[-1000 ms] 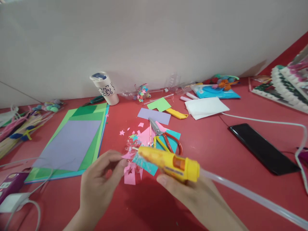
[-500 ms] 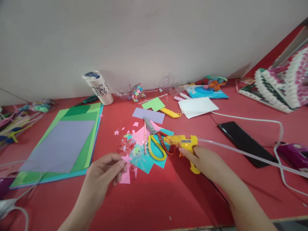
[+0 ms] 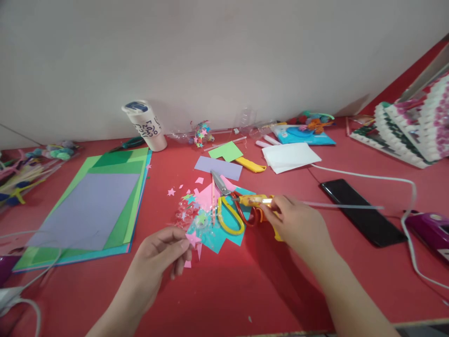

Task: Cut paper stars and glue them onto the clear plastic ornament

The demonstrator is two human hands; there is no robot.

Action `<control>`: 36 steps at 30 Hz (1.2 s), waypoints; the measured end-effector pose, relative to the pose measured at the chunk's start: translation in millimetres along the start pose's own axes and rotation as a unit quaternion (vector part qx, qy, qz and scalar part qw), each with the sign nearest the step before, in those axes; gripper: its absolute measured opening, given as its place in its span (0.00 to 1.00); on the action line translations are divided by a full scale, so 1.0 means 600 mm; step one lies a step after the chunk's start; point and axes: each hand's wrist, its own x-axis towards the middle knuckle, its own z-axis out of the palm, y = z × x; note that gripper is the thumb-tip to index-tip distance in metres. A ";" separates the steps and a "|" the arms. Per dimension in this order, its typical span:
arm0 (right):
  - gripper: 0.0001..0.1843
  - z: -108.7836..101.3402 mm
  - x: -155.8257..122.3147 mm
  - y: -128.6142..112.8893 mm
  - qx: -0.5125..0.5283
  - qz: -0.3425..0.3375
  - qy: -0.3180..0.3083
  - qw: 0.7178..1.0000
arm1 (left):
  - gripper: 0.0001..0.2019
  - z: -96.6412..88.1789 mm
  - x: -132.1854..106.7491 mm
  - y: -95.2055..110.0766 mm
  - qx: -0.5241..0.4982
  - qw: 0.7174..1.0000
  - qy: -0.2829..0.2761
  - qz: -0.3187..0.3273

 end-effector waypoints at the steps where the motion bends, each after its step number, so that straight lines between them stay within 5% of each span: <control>1: 0.15 -0.009 -0.009 -0.021 0.037 -0.037 0.029 0.998 | 0.08 0.000 0.001 0.000 -0.012 1.000 -0.006 -0.008; 4: 0.03 -0.030 -0.035 -0.092 0.199 -0.232 0.025 0.952 | 0.08 0.003 0.003 0.002 -0.026 0.999 -0.025 -0.025; 6: 0.07 -0.032 -0.043 -0.129 0.222 -0.326 0.066 0.917 | 0.08 0.003 0.002 0.003 -0.014 0.998 -0.038 -0.037; 9: 0.10 -0.022 -0.044 -0.153 0.246 -0.373 0.122 0.886 | 0.07 0.001 -0.002 0.004 0.011 0.997 -0.051 -0.054; 18: 0.08 -0.013 -0.039 -0.141 0.261 -0.388 0.096 0.879 | 0.12 -0.012 -0.005 0.010 0.039 0.996 -0.059 -0.059; 21: 0.06 -0.026 -0.025 -0.138 0.287 -0.301 0.067 0.907 | 0.09 -0.019 -0.001 0.009 0.137 0.988 0.039 0.063; 26: 0.07 -0.040 0.001 -0.129 0.334 -0.238 -0.028 0.911 | 0.07 -0.020 0.016 -0.020 0.353 0.872 0.140 0.308; 29: 0.06 -0.038 0.006 -0.126 0.351 -0.250 -0.080 0.899 | 0.07 -0.009 0.026 -0.036 0.386 0.843 0.155 0.341; 36: 0.08 -0.017 0.003 -0.122 0.361 -0.293 -0.099 0.880 | 0.09 0.003 0.037 -0.040 0.353 0.859 0.154 0.338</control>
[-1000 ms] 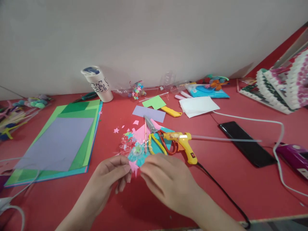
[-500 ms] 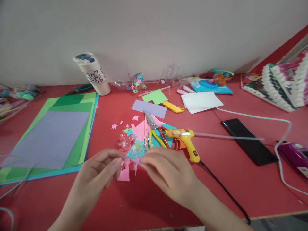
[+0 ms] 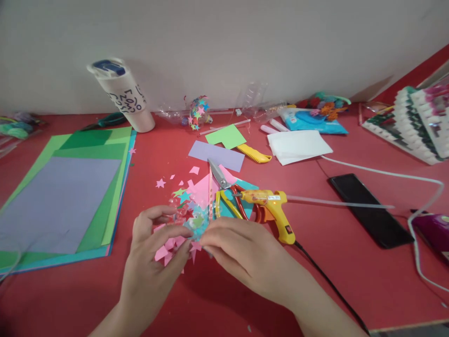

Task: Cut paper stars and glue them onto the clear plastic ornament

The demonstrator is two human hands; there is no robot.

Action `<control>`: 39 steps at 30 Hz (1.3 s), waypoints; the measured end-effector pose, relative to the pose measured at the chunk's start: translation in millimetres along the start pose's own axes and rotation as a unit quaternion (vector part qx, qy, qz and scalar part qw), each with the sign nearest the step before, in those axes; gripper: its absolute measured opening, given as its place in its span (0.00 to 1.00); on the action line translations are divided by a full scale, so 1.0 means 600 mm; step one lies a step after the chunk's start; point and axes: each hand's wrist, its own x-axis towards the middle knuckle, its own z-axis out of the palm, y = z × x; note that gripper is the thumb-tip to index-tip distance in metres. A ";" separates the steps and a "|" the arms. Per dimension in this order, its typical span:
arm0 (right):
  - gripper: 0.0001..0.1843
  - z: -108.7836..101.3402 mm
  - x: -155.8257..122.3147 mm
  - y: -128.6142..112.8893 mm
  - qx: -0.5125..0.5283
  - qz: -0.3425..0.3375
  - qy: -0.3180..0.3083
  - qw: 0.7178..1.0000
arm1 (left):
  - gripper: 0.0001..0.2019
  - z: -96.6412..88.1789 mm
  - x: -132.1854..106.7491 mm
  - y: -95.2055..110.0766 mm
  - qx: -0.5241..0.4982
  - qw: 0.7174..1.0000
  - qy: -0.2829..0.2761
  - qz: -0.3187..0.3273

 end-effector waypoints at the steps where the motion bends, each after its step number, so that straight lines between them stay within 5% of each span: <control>1: 0.09 0.002 -0.001 0.002 -0.005 -0.010 0.000 1.000 | 0.10 0.000 0.000 -0.001 -0.004 1.000 0.000 0.007; 14: 0.08 0.007 0.011 0.018 -0.025 0.004 -0.009 1.000 | 0.15 -0.001 -0.009 -0.013 0.030 0.997 -0.043 0.053; 27: 0.07 0.001 0.018 0.013 0.093 0.087 -0.023 0.992 | 0.11 0.014 -0.007 -0.019 -0.015 0.999 0.015 0.041; 39: 0.06 0.009 0.012 0.016 0.090 0.119 -0.050 0.988 | 0.10 0.016 -0.006 -0.015 0.013 0.999 0.014 0.035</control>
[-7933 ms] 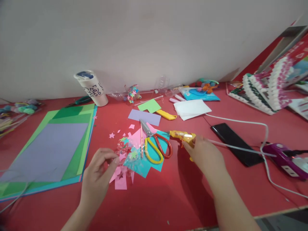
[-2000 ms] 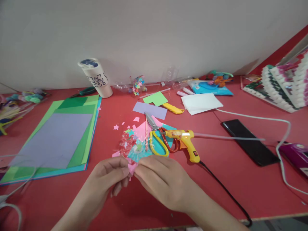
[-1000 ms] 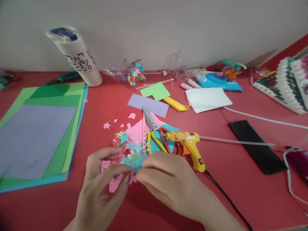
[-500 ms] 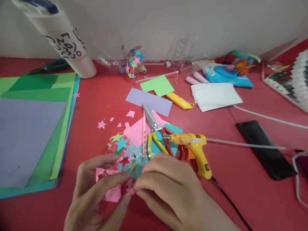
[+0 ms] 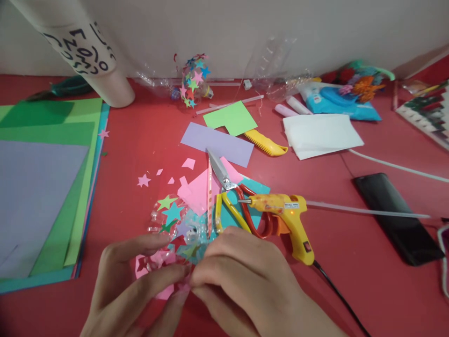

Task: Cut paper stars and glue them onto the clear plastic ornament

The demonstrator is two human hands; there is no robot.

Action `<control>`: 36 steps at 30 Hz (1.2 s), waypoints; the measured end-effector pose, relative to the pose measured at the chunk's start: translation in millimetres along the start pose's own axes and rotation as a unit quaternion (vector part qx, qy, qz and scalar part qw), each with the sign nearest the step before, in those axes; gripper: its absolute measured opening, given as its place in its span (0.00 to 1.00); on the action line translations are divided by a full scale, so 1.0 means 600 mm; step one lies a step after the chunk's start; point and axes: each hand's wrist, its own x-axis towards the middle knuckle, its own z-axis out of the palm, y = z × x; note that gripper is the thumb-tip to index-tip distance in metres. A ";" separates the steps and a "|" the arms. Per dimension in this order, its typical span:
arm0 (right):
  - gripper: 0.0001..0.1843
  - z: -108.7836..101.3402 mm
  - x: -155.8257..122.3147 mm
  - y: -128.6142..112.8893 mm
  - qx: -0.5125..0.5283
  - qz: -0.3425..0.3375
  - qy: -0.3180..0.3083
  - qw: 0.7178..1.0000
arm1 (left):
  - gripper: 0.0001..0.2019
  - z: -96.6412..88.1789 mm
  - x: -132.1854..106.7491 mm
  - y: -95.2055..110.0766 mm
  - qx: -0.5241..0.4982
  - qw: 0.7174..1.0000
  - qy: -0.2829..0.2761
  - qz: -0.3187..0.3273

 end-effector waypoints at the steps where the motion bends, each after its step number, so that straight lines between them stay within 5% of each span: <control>1: 0.06 0.000 0.000 0.000 -0.003 0.000 0.001 1.000 | 0.10 0.000 0.001 0.000 0.000 1.000 0.001 -0.001; 36: 0.07 0.002 0.000 0.000 -0.067 0.010 0.006 0.998 | 0.09 0.002 -0.004 -0.001 -0.036 0.999 -0.008 -0.008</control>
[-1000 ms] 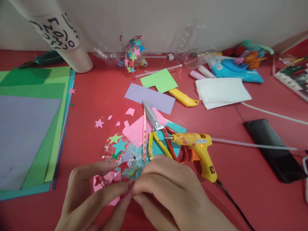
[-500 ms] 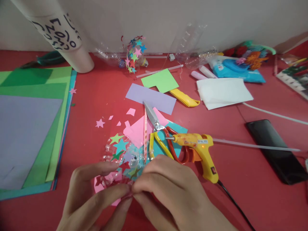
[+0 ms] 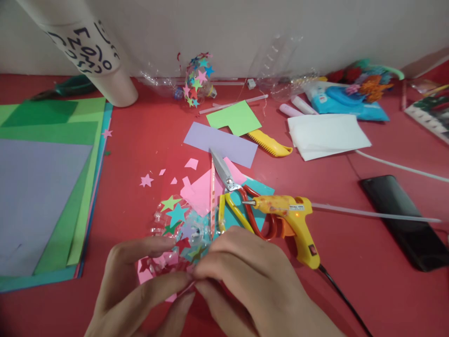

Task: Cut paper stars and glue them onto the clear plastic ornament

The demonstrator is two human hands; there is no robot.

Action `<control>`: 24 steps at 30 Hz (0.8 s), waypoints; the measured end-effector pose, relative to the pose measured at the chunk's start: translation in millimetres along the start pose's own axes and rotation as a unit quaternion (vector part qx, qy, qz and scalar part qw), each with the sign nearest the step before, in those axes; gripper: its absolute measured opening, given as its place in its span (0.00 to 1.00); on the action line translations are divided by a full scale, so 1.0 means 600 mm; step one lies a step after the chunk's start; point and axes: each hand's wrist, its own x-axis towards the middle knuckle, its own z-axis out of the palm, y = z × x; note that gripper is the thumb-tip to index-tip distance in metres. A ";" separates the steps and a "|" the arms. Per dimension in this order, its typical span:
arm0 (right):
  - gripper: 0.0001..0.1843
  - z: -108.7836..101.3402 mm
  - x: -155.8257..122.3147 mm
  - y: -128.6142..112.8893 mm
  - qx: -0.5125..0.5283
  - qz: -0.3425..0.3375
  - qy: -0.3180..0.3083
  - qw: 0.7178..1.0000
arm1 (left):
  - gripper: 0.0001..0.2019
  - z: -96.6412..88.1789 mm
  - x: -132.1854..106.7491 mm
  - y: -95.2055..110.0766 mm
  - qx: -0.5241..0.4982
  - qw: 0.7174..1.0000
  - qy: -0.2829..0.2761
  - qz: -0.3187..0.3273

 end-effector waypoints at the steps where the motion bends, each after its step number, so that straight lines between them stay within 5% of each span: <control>1: 0.07 0.001 -0.002 0.000 -0.002 0.008 0.003 1.000 | 0.09 0.000 0.000 0.000 0.000 1.000 -0.001 0.000; 12: 0.11 0.001 -0.021 0.005 -0.095 -0.025 0.052 0.994 | 0.09 -0.001 0.001 0.000 -0.018 1.000 0.004 -0.019; 24: 0.07 0.009 0.006 -0.007 -0.026 -0.032 0.089 0.995 | 0.10 -0.006 0.014 0.009 -0.018 0.999 -0.025 -0.016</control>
